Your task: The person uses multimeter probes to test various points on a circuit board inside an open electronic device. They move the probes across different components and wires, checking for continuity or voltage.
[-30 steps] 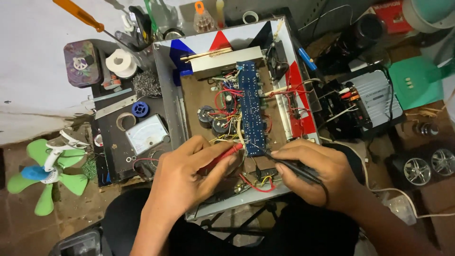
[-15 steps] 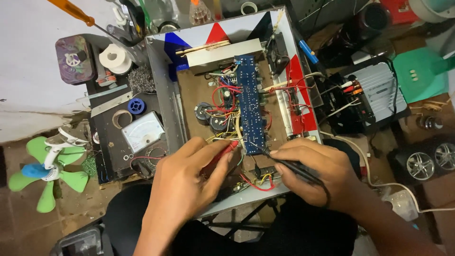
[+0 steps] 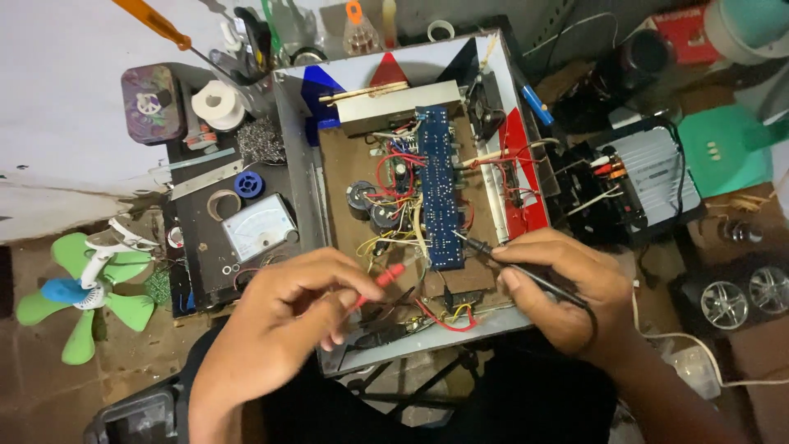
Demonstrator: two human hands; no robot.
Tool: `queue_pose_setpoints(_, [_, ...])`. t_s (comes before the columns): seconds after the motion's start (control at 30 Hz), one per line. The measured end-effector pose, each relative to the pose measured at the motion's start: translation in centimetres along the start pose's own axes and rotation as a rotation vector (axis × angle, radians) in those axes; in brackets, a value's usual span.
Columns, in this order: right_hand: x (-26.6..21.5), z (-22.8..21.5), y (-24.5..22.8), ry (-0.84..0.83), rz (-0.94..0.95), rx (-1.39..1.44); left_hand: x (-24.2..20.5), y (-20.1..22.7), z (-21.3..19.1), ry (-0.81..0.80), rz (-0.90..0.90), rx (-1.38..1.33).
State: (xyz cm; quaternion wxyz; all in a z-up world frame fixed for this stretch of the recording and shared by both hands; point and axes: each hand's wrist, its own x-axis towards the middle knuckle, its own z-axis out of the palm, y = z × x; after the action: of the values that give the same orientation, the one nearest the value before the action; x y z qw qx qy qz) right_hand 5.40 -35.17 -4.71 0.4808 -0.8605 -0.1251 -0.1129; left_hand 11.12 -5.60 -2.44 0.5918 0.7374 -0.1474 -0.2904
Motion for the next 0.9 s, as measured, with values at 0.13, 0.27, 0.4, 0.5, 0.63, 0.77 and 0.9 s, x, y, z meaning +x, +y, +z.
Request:
queue_pose_setpoints(0.13, [0.1, 0.0, -0.3, 0.027, -0.030, 0.019, 0.9, -1.6, -1.0, -0.136, 0.111, -0.174])
queue_pose_setpoints(0.27, [-0.1, 0.0, -0.4, 0.060, 0.071, 0.048, 1.6, -1.4, -1.7, -0.289, 0.116, -0.315])
queue_pose_setpoints(0.4, [-0.2, 0.2, -0.4, 0.082, 0.123, 0.186, 2.1, -1.9, -1.9, -0.362, 0.225, -0.381])
queue_pose_setpoints(0.5, [-0.3, 0.4, 0.2, 0.092, 0.097, 0.218, 2.5, -1.7, -1.4, -0.319, 0.290, -0.375])
queue_pose_setpoints(0.63, [-0.3, 0.2, 0.6, 0.075, 0.108, 0.215, 3.2, -1.9, -0.3, -0.213, 0.336, -0.283])
queue_pose_setpoints(0.77, [-0.2, 0.0, 0.4, 0.056, 0.159, 0.186, 4.5, -3.2, 0.7, 0.074, 0.473, -0.049])
queue_pose_setpoints(0.9, [-0.9, 0.0, 0.2, 0.011, 0.095, -0.028, 5.5, -1.2, 0.9, 0.202, 0.579, 0.111])
